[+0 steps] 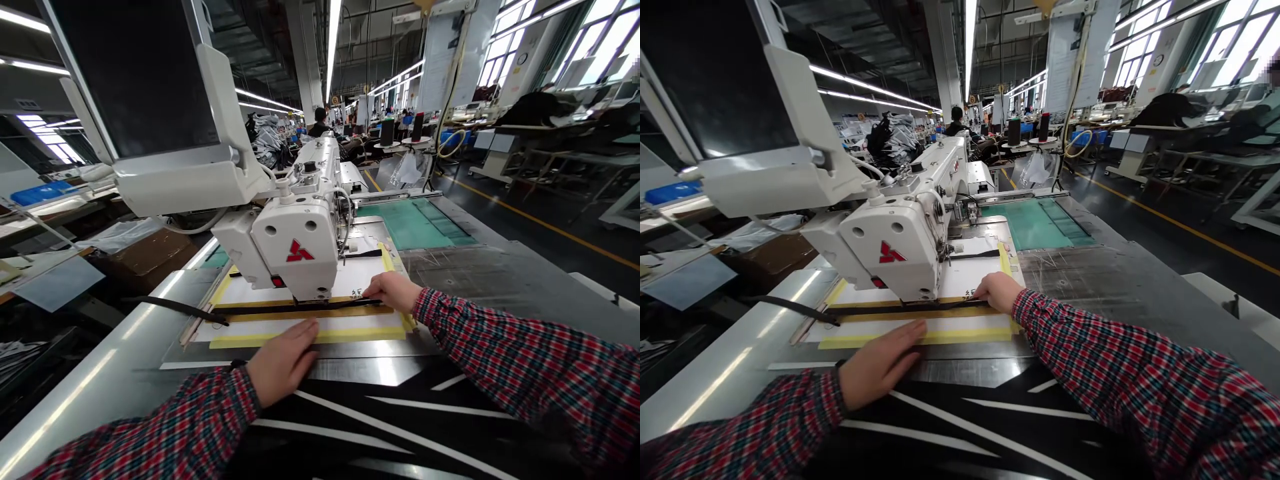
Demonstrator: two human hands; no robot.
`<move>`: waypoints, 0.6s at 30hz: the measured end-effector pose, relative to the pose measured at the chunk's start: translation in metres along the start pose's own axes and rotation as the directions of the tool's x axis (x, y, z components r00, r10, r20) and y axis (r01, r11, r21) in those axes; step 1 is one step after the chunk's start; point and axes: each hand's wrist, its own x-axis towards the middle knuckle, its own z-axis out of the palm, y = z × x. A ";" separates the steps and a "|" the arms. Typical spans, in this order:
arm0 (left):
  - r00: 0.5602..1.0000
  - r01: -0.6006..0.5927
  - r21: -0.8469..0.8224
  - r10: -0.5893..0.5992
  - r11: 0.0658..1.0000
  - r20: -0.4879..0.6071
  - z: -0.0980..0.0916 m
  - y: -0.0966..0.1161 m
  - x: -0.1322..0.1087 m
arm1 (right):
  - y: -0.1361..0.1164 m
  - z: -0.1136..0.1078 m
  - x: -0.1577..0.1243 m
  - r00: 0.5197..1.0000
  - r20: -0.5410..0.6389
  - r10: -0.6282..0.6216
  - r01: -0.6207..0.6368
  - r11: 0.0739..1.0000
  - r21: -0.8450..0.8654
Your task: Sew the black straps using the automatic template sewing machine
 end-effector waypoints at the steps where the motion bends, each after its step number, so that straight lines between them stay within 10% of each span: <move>1: 1.000 -0.019 -0.032 0.018 0.999 -0.011 0.005 0.012 0.012 | 0.000 -0.001 -0.001 1.000 -0.004 0.002 -0.002 0.999 -0.045; 7: 0.990 0.000 -0.013 -0.002 1.000 -0.143 0.037 0.037 0.076 | -0.005 0.006 -0.014 0.986 0.005 -0.165 0.155 0.917 -0.367; 18: 0.991 -0.048 0.024 0.050 0.999 -0.128 0.039 0.040 0.086 | 0.013 0.016 -0.046 0.935 0.101 -0.340 0.333 0.743 -0.580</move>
